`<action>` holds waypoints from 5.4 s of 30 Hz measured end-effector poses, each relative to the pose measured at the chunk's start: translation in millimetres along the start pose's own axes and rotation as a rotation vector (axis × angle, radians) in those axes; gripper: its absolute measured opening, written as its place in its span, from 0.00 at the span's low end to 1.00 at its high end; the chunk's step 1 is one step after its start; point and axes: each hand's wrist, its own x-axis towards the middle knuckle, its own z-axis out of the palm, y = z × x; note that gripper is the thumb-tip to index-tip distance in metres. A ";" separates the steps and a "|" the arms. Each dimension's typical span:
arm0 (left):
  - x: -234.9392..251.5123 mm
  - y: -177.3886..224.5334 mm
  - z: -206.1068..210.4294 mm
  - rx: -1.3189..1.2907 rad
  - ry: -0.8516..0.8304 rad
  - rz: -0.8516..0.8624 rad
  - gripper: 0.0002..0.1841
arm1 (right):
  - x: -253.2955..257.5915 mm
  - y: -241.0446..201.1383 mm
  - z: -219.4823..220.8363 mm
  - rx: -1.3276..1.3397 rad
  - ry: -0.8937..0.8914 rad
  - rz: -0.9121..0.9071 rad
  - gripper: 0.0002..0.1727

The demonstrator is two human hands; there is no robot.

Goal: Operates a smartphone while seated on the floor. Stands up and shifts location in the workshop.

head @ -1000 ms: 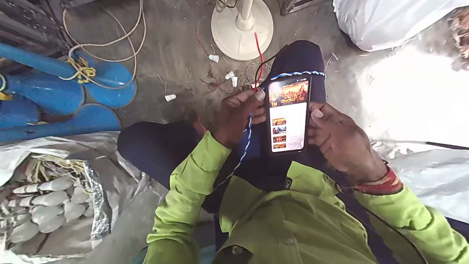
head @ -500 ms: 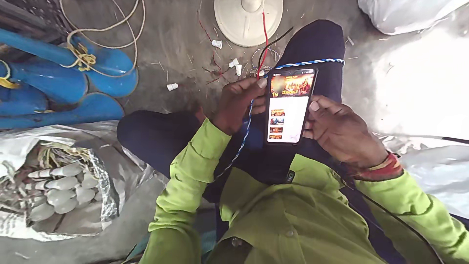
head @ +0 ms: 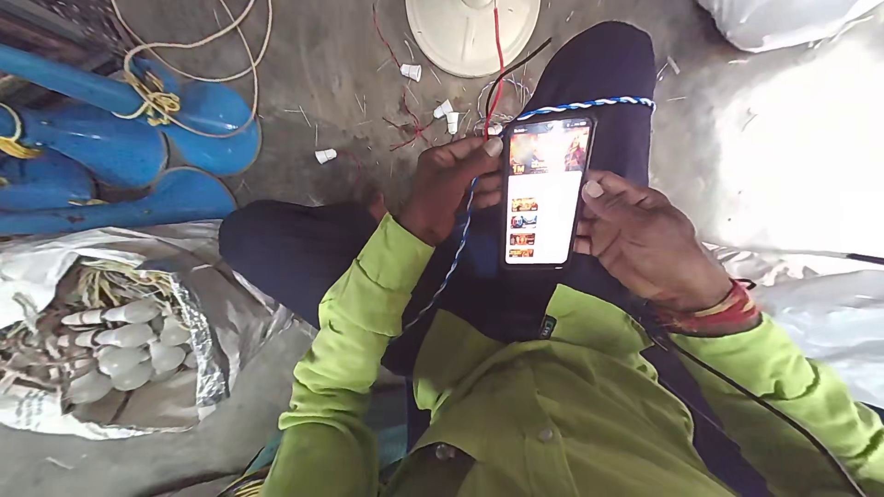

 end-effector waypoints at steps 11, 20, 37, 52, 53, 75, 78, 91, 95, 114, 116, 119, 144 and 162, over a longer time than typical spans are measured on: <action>-3.7 -0.7 1.6 -0.003 0.007 -0.012 0.11 | 0.5 14.0 20.8 -0.605 0.211 -0.119 0.40; -4.8 -1.2 1.0 -0.009 -0.024 0.011 0.10 | -0.3 13.5 19.7 -0.636 0.203 -0.168 0.32; -1.3 -4.4 -0.6 -0.007 0.000 -0.003 0.10 | -0.3 11.6 16.3 -0.596 0.182 -0.180 0.25; -2.2 -1.9 -1.2 0.017 0.027 -0.050 0.11 | -3.6 -4.7 17.0 -0.092 0.174 0.057 0.25; -3.2 0.2 -0.3 0.024 0.020 -0.046 0.11 | -4.8 -7.2 17.2 -0.056 0.176 0.066 0.25; 17.3 -13.0 11.1 0.034 0.055 -0.105 0.10 | 24.6 20.9 -15.8 -0.082 -0.088 -0.102 0.32; 21.5 -14.4 9.6 0.037 0.112 -0.114 0.09 | 32.6 24.5 -22.5 0.002 -0.158 -0.079 0.35; 26.0 -19.6 0.6 -0.036 0.164 -0.131 0.12 | 45.0 27.6 -13.4 0.086 -0.238 -0.106 0.41; 25.2 -21.7 3.3 -0.079 0.148 -0.154 0.12 | 40.6 24.6 -15.2 0.078 -0.212 -0.117 0.41; 19.9 -20.5 13.8 -0.086 0.057 -0.011 0.09 | 25.7 23.2 -21.9 0.107 -0.248 -0.185 0.48; 20.4 -20.7 14.7 -0.105 0.098 -0.025 0.10 | 22.6 22.0 -25.0 0.193 -0.301 -0.147 0.49; 22.2 -19.2 11.5 -0.160 0.113 -0.047 0.12 | 21.6 24.3 -25.8 0.222 -0.366 -0.144 0.45; 19.5 -16.2 10.8 -0.146 0.118 -0.025 0.10 | 13.8 30.3 -7.7 0.117 -0.175 -0.028 0.28; 17.8 -19.0 3.5 -0.195 0.129 -0.002 0.10 | 17.6 41.4 15.6 -0.124 0.021 -0.224 0.27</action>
